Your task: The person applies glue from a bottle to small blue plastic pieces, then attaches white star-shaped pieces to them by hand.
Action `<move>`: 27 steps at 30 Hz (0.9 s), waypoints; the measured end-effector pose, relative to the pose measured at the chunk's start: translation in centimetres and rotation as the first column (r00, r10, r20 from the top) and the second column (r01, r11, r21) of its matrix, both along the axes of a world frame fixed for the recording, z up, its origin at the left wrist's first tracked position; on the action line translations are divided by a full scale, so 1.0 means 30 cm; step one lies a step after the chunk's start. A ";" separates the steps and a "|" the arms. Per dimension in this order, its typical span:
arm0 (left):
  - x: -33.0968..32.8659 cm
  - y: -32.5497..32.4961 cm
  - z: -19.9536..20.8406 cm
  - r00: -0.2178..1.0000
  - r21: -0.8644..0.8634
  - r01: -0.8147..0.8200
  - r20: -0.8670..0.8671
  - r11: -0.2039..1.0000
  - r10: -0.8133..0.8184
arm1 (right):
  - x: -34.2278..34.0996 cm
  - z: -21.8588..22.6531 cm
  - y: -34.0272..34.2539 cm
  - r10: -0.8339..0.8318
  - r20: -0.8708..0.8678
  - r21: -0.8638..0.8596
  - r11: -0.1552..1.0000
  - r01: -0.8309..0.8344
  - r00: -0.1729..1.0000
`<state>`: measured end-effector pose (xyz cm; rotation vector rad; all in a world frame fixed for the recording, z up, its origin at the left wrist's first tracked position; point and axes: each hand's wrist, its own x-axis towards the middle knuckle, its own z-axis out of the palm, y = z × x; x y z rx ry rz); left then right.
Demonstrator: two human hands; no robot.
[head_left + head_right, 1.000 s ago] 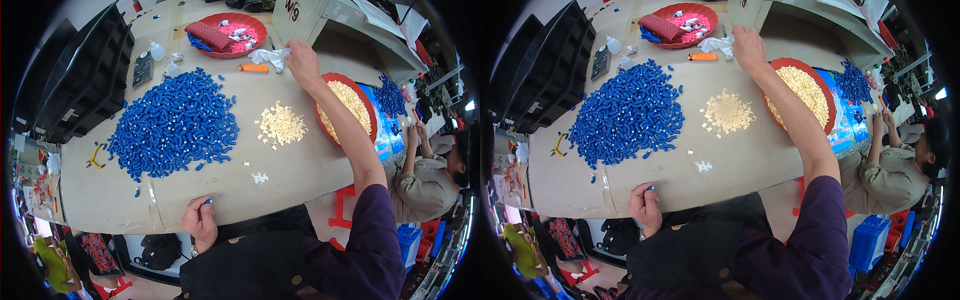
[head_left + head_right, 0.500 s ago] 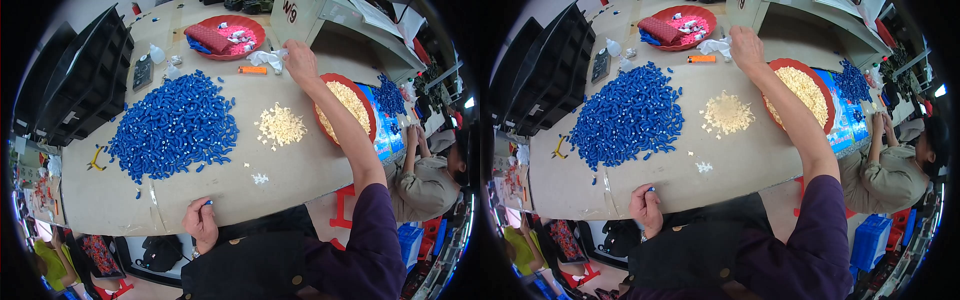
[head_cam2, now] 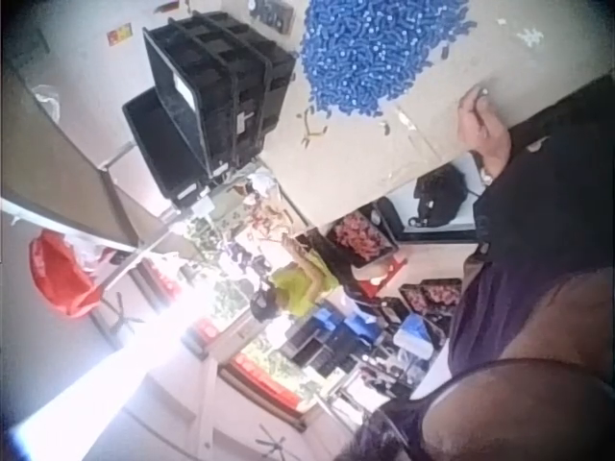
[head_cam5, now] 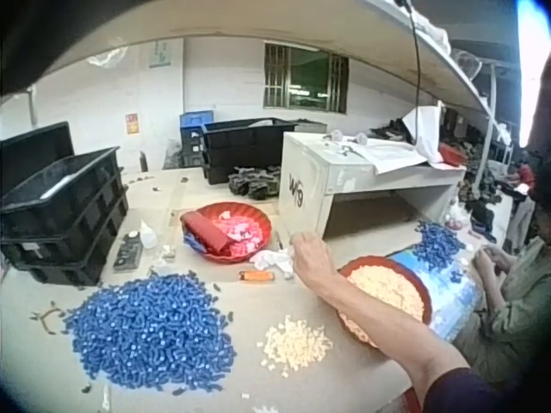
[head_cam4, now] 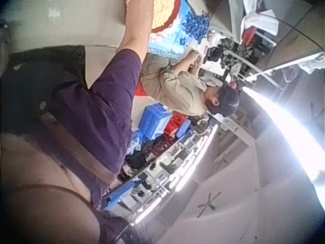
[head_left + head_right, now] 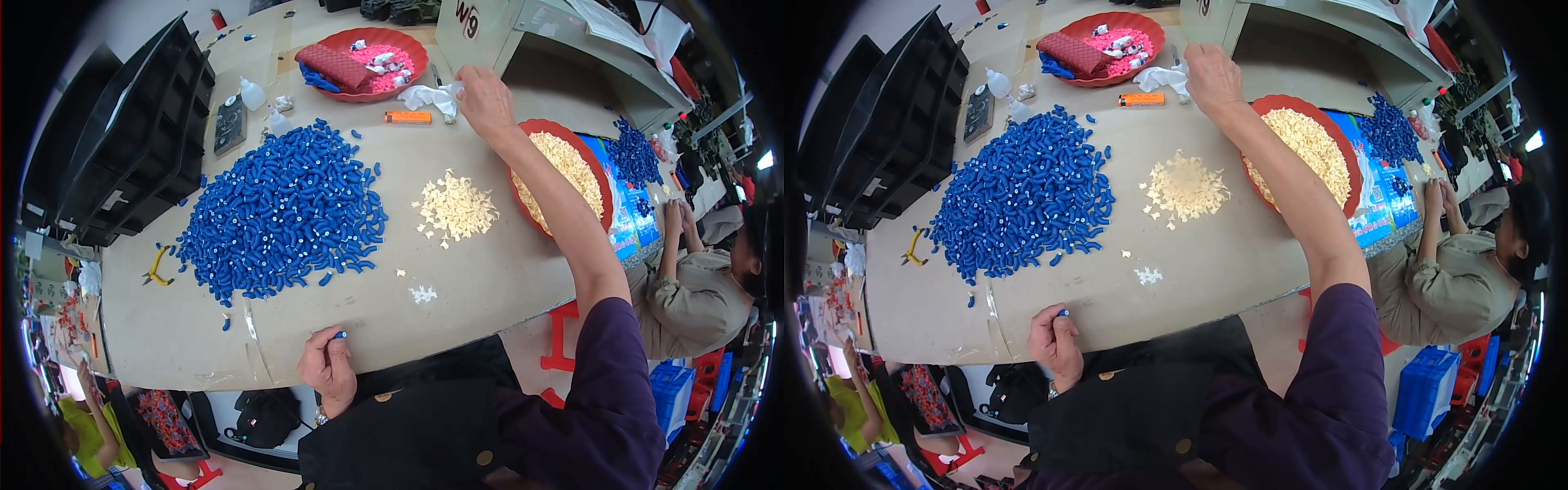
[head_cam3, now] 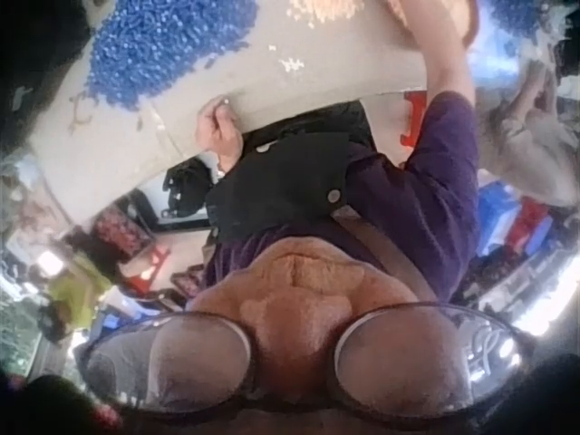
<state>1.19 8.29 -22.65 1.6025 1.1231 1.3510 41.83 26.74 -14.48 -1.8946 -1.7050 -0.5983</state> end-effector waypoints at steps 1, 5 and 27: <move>0.002 0.000 0.001 1.000 0.008 -0.021 0.015 1.000 0.021 | -0.001 0.001 -0.001 0.005 0.000 0.003 1.000 -0.005 1.000; 0.002 0.001 0.001 1.000 0.013 -0.018 0.015 1.000 0.018 | -0.001 -0.003 -0.001 0.007 0.006 0.008 1.000 -0.007 1.000; 0.181 0.250 0.240 0.562 -0.443 0.714 0.825 0.542 -0.065 | -0.352 0.033 -0.248 0.086 -0.994 0.105 0.915 -0.389 -0.068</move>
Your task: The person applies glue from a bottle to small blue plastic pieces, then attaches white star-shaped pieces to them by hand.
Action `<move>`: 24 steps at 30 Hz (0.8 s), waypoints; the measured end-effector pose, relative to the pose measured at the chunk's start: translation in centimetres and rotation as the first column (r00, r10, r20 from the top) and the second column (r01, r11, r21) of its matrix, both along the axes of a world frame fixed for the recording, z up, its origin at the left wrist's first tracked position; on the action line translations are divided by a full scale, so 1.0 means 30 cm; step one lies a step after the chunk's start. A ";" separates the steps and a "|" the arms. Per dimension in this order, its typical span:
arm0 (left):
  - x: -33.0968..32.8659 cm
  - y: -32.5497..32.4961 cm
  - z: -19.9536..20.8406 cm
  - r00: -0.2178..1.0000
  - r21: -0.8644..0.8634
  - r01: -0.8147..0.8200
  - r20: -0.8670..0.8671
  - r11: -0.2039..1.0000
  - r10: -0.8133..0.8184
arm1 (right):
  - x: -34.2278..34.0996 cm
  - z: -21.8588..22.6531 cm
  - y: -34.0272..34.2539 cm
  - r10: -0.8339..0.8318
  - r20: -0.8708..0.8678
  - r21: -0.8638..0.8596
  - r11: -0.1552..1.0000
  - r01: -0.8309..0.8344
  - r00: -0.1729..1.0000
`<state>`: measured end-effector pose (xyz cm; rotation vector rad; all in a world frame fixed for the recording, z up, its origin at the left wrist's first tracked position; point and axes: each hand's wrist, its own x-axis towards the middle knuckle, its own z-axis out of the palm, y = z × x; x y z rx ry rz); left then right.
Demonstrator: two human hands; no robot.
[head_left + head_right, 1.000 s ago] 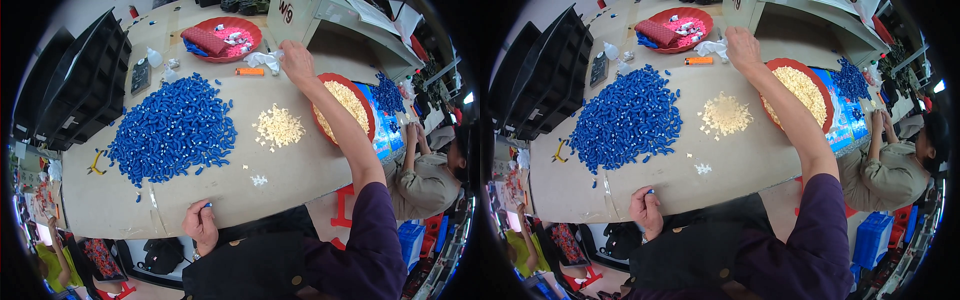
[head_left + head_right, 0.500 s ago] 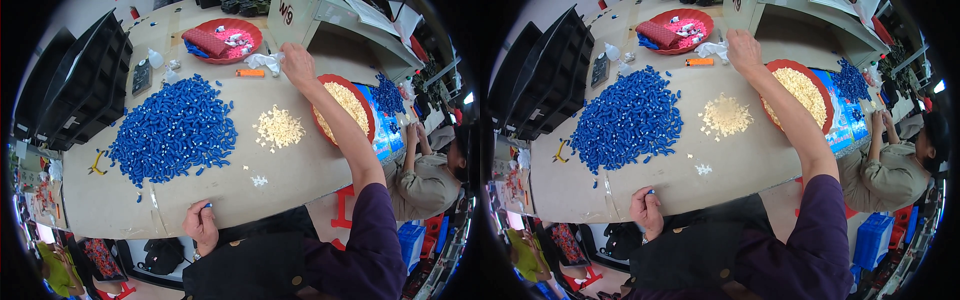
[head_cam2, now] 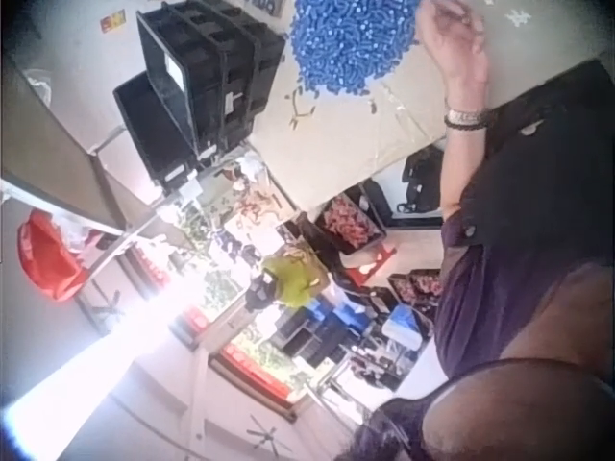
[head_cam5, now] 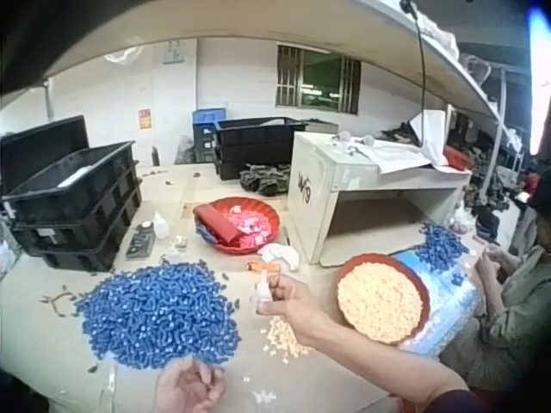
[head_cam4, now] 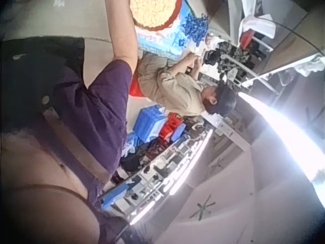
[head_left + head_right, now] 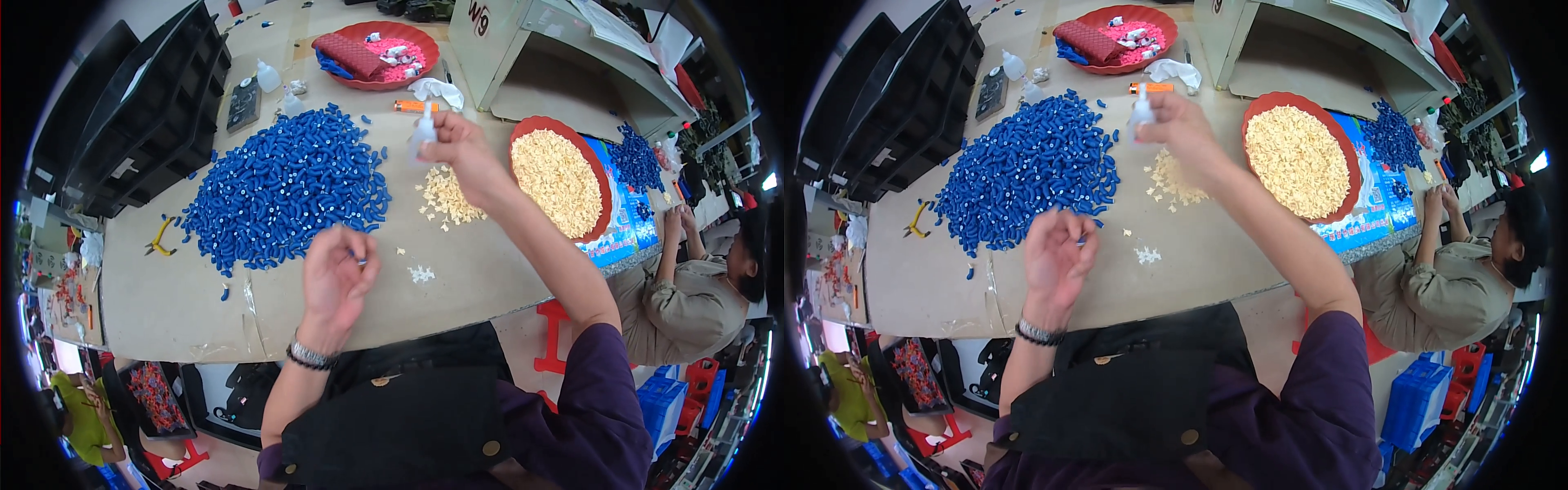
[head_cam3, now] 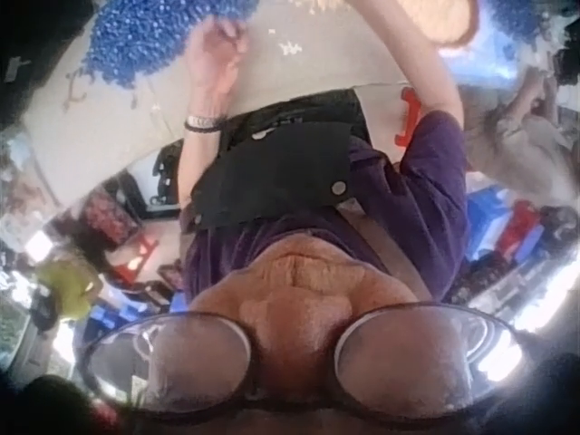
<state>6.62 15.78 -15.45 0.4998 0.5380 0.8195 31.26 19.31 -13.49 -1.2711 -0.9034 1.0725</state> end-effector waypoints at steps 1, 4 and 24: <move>0.034 0.011 0.006 0.998 -0.048 0.019 -0.056 0.999 -0.022 | -0.028 -0.005 -0.018 0.084 -0.049 0.017 0.996 -0.083 0.995; 0.111 0.033 0.000 0.957 0.214 0.032 -0.288 0.976 0.031 | -0.089 0.000 -0.056 0.194 -0.104 0.033 0.981 -0.192 0.975; 0.169 -0.042 -0.019 0.965 0.257 0.089 -0.263 0.962 -0.019 | 0.181 -0.233 0.421 -0.071 0.987 0.081 0.995 0.066 -0.144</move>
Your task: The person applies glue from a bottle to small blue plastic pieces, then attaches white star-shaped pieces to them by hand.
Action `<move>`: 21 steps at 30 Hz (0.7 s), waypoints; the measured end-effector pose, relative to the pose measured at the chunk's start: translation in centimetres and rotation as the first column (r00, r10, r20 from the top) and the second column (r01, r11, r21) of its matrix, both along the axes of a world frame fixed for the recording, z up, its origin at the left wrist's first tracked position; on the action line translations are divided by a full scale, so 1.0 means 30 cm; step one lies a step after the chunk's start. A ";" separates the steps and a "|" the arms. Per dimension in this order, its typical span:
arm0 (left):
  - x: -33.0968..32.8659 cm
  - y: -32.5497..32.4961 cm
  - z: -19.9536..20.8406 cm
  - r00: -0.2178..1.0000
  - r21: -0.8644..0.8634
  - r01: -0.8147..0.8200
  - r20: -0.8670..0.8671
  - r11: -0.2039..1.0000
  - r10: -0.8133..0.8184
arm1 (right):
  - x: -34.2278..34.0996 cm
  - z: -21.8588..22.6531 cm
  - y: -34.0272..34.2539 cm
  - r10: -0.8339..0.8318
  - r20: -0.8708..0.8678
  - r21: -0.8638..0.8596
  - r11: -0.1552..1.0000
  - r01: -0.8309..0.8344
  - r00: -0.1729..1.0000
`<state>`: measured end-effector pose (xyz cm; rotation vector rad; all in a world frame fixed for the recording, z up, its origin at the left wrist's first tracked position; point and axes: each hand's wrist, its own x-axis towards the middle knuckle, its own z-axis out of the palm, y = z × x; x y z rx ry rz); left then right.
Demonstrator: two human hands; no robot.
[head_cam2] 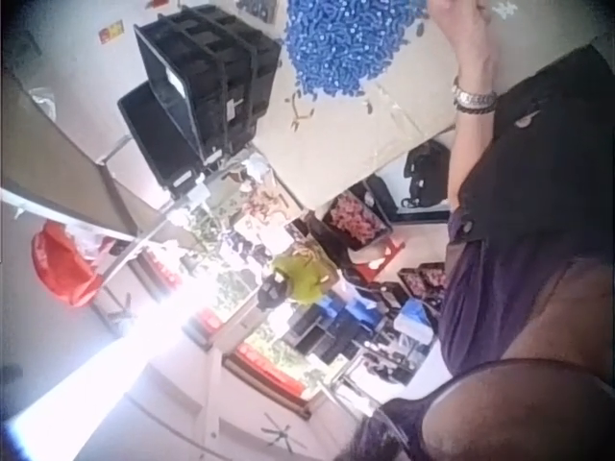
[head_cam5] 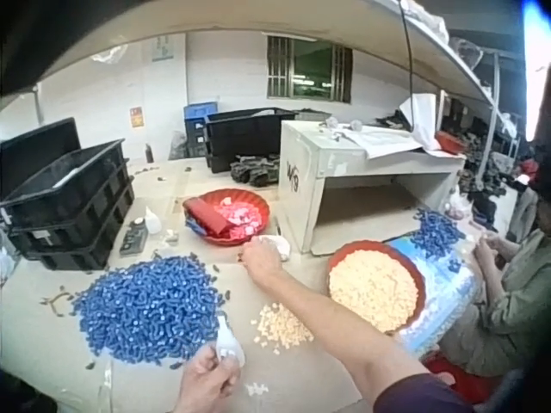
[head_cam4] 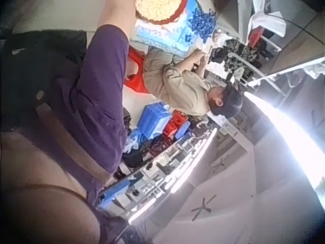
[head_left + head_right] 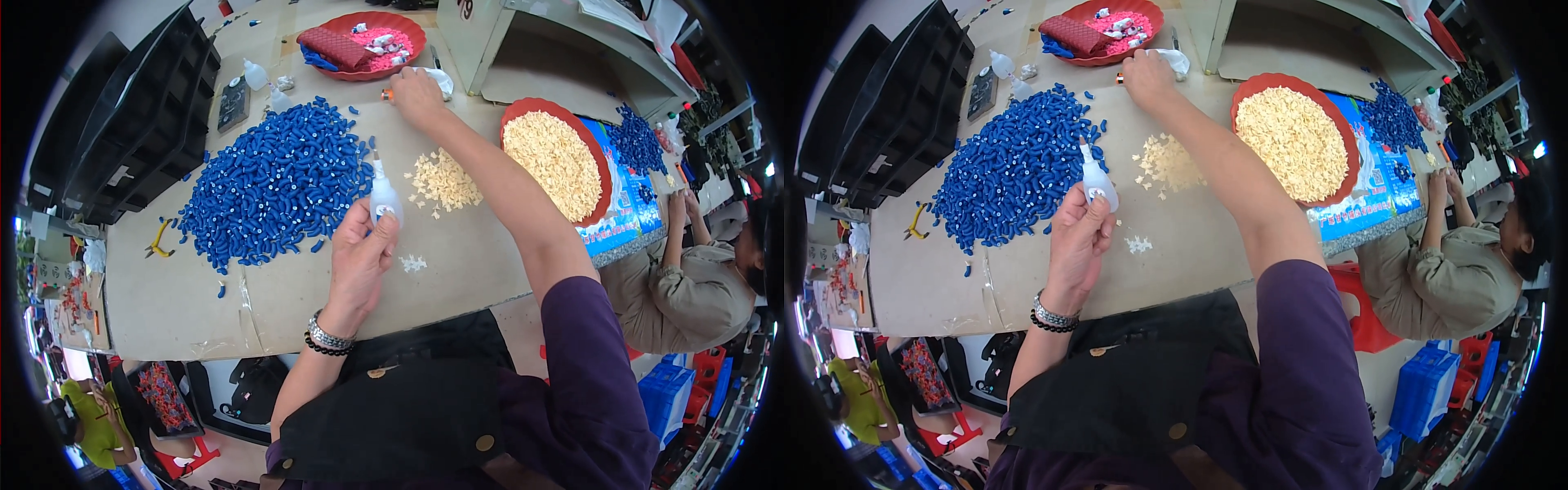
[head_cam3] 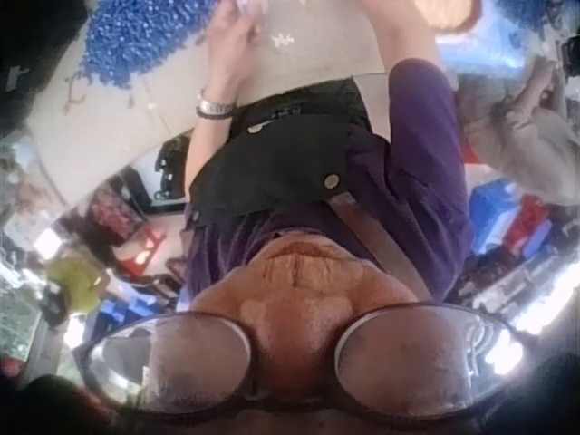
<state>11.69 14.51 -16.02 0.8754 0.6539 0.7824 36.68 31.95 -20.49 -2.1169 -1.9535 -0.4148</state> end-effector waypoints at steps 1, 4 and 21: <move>-0.010 -0.021 -0.001 1.000 -0.009 0.018 0.016 1.000 -0.018 | -0.027 0.007 -0.007 -0.001 -0.005 -0.001 1.000 0.001 1.000; -0.018 -0.098 0.008 0.997 -0.020 0.060 0.056 0.998 -0.059 | -0.073 0.057 -0.049 0.046 0.082 -0.045 0.998 -0.042 0.996; 0.211 -0.495 -0.180 0.535 -0.069 0.834 -0.143 0.548 -0.832 | 0.019 0.190 -1.551 -0.010 -0.928 -0.030 0.998 0.046 -0.373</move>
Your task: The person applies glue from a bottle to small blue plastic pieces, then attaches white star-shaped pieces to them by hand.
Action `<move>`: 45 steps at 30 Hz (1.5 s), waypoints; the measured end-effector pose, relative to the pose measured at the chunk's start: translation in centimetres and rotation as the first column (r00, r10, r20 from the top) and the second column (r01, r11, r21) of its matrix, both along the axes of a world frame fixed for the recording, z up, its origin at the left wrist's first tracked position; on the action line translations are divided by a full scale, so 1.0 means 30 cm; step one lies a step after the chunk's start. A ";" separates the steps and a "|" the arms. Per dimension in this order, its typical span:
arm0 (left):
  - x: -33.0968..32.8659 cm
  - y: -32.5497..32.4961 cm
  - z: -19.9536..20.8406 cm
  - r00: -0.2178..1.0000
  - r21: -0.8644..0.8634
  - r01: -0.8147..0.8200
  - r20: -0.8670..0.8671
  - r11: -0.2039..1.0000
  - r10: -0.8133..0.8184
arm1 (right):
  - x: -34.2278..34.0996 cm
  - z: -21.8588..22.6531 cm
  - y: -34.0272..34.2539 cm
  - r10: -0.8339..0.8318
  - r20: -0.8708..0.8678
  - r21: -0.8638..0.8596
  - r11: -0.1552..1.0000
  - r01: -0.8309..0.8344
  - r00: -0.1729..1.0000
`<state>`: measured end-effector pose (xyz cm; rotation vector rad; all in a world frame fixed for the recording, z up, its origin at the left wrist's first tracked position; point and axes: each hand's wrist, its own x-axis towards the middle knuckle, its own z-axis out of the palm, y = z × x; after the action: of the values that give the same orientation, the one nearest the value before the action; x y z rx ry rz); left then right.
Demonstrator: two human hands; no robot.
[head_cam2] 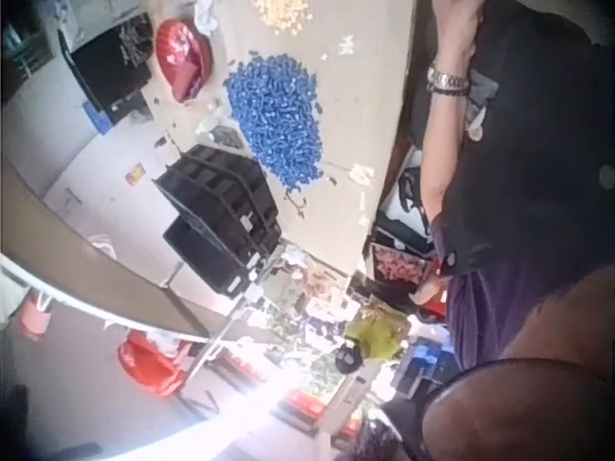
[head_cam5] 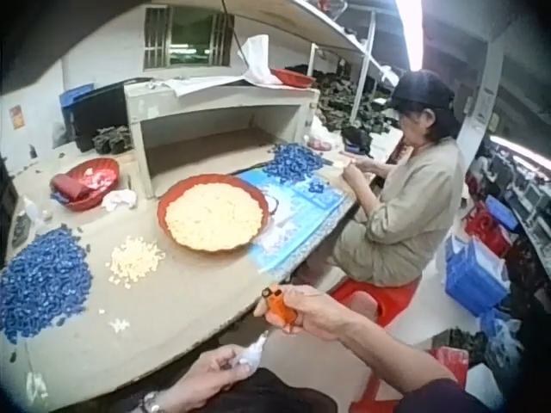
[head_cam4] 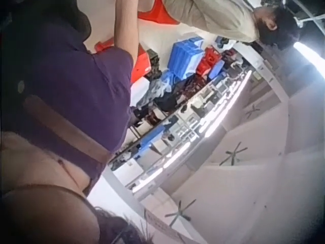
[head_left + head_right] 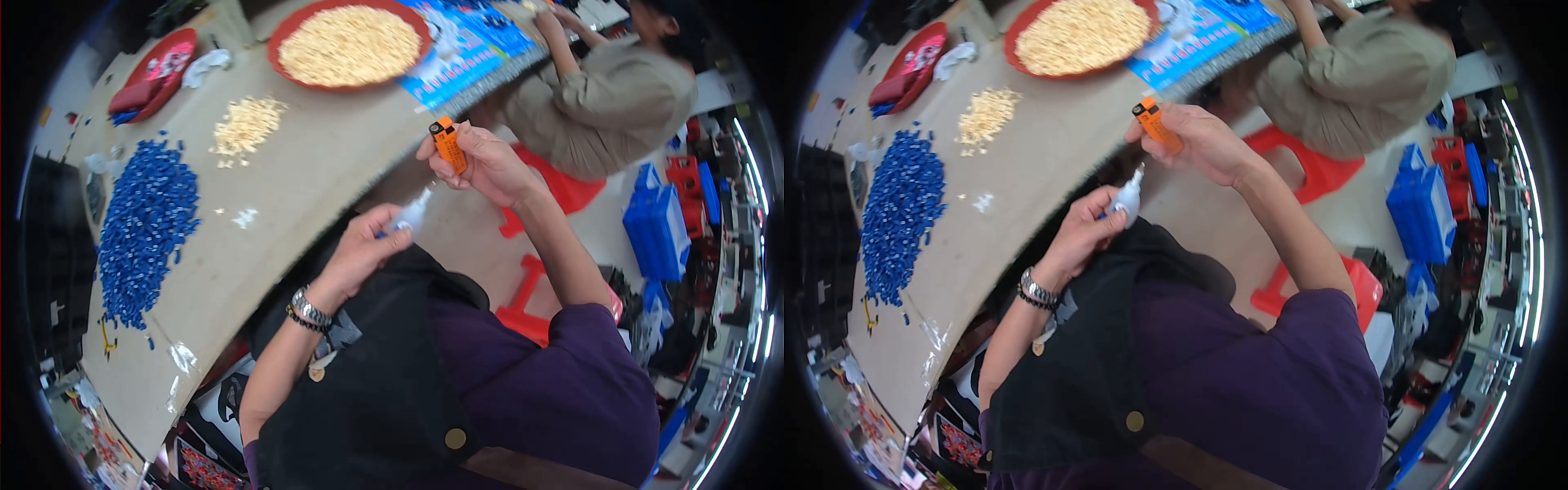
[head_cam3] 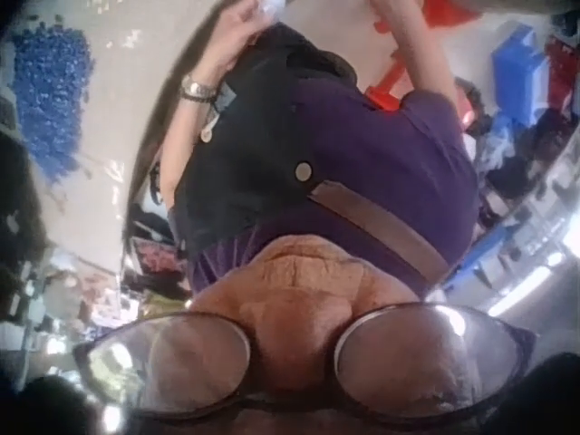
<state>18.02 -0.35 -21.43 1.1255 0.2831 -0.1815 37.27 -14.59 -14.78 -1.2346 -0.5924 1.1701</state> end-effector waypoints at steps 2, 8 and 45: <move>0.045 -0.029 -0.066 1.000 0.075 -0.014 -0.026 0.997 0.016 | 0.007 -0.103 -0.094 -0.093 0.003 -0.063 0.994 0.093 0.996; 0.102 -0.047 -0.257 0.980 0.368 -0.191 0.016 0.910 0.199 | 0.016 -0.401 -0.168 -0.243 0.091 -0.252 0.933 0.258 0.966; 0.082 -0.045 -0.314 0.967 0.721 -0.152 -0.034 0.676 0.253 | -0.099 -0.631 -0.048 -0.501 0.199 -0.170 0.829 0.533 0.842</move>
<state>20.49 -1.71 -30.84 1.8572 0.6337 0.0731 34.30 -16.03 -33.71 -1.5601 -0.2030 0.6947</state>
